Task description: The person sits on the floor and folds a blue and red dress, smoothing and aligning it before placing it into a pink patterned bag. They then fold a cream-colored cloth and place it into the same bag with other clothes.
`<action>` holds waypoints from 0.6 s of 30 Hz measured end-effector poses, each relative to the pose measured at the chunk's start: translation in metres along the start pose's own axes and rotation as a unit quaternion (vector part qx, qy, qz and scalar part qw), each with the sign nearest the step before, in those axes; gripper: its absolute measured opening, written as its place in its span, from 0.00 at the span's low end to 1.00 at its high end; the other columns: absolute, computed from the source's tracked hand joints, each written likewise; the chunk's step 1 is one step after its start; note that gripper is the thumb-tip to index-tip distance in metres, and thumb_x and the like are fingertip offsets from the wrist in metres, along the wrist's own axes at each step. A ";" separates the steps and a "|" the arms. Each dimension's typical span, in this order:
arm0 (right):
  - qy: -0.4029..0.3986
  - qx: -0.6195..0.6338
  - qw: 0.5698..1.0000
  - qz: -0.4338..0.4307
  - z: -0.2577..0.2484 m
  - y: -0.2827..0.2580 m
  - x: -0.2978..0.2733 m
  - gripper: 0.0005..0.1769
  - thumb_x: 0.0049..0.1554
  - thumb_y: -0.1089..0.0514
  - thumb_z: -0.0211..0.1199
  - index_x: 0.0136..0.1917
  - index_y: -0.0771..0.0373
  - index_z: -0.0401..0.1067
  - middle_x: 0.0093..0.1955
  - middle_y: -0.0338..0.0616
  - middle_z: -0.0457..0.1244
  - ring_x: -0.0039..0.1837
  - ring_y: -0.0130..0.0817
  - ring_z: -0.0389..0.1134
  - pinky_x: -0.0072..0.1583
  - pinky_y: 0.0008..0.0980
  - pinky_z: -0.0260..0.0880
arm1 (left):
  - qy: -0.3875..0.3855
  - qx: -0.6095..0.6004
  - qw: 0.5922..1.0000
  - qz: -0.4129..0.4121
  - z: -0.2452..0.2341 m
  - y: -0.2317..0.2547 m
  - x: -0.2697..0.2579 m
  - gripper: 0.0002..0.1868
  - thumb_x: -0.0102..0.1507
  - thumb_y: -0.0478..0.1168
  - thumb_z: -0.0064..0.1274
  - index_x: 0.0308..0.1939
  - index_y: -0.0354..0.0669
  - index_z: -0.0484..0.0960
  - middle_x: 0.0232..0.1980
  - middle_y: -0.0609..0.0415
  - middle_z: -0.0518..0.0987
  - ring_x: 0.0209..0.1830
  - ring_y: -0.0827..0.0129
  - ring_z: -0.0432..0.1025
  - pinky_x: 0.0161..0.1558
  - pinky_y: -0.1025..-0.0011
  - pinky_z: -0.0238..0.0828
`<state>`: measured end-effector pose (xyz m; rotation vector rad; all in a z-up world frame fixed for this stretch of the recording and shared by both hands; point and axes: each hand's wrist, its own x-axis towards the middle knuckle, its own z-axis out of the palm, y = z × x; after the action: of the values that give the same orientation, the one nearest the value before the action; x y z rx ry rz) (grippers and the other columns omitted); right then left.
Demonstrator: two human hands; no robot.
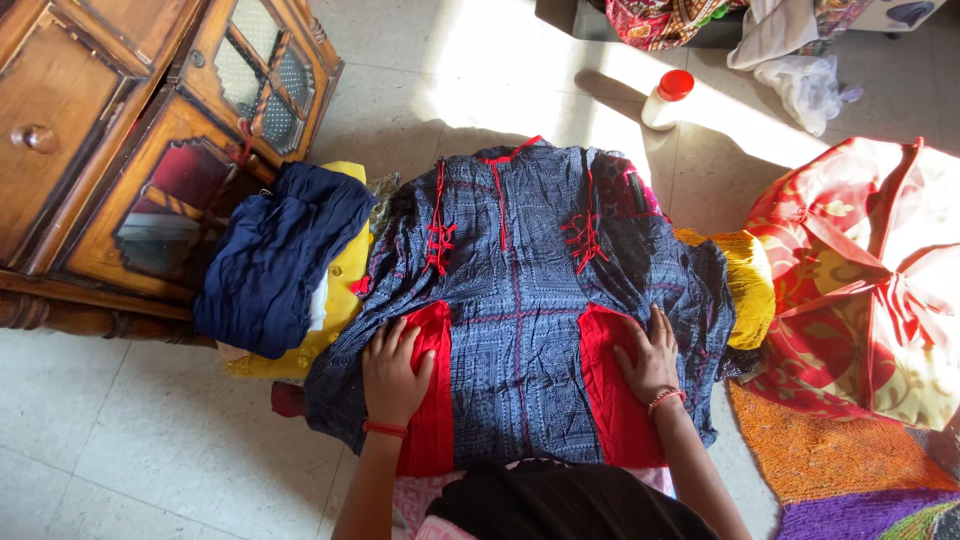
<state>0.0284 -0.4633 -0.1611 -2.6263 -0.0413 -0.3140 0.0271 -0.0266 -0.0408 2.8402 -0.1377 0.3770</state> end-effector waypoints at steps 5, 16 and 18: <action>0.111 0.132 0.985 0.011 -0.014 0.007 -0.008 0.12 0.55 0.56 0.68 0.53 0.58 0.78 0.74 0.54 0.59 0.77 0.53 0.56 0.76 0.51 0.55 | 0.026 -0.126 0.991 -0.029 -0.007 -0.002 0.001 0.17 0.64 0.48 0.55 0.52 0.42 0.84 0.62 0.49 0.80 0.63 0.51 0.71 0.65 0.54 0.64; 0.069 0.212 0.951 0.213 -0.009 -0.006 0.020 0.19 0.56 0.52 0.71 0.56 0.64 0.76 0.40 0.49 0.70 0.40 0.41 0.72 0.45 0.38 0.71 | 0.196 0.106 0.972 -0.080 -0.039 -0.014 0.050 0.29 0.52 0.53 0.64 0.48 0.33 0.86 0.39 0.42 0.82 0.42 0.45 0.76 0.44 0.52 0.71; 0.037 0.134 0.968 0.210 -0.003 -0.004 0.023 0.20 0.55 0.49 0.72 0.54 0.64 0.77 0.38 0.51 0.69 0.39 0.43 0.71 0.44 0.39 0.70 | 0.139 0.077 0.979 -0.124 -0.034 -0.018 0.050 0.24 0.57 0.54 0.64 0.42 0.35 0.85 0.38 0.42 0.83 0.40 0.47 0.76 0.44 0.53 0.71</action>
<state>0.0495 -0.4625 -0.1514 -2.2802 0.4603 -0.2360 0.0688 -0.0027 -0.0003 2.8667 0.3113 0.7498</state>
